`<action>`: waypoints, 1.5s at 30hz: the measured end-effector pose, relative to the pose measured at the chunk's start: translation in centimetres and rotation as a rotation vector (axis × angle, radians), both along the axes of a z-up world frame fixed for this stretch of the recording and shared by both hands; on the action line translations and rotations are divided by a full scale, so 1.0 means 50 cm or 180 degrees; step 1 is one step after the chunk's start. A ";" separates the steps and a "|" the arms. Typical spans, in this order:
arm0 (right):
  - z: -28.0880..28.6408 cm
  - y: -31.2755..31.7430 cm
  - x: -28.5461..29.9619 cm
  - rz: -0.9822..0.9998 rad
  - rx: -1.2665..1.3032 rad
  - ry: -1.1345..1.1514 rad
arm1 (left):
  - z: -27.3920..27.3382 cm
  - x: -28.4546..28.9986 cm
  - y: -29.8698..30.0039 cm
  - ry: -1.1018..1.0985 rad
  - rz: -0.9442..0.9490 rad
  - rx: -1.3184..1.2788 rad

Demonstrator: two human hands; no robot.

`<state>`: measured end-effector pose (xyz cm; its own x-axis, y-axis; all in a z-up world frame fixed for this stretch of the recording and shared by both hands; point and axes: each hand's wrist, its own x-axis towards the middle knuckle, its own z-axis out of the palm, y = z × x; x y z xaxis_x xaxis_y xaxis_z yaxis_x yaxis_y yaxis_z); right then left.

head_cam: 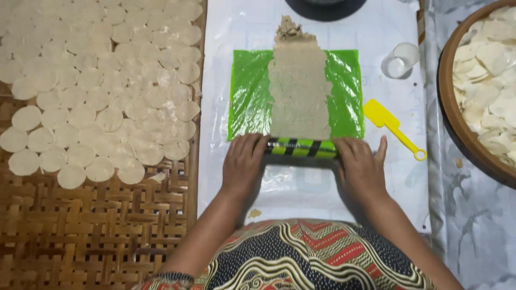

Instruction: Rolling out dough and cutting it into small circular shapes using a mold.

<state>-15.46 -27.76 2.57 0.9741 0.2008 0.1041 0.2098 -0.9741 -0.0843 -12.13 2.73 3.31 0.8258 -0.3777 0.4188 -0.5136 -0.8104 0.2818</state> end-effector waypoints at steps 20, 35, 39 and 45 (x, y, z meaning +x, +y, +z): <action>-0.064 0.034 0.453 -0.0395 0.0522 -0.0114 | -0.047 0.380 -0.089 0.1106 0.1012 0.0425; -0.071 0.040 0.351 -0.0358 0.0475 0.0523 | -0.054 0.314 -0.066 0.1863 0.0736 0.0475; -0.055 0.041 0.513 -0.0423 0.0202 0.0535 | -0.049 0.470 -0.077 0.1218 0.0810 0.0359; -0.068 0.029 0.675 -0.0374 0.0357 0.0175 | -0.077 0.659 -0.094 0.1212 0.0987 0.0528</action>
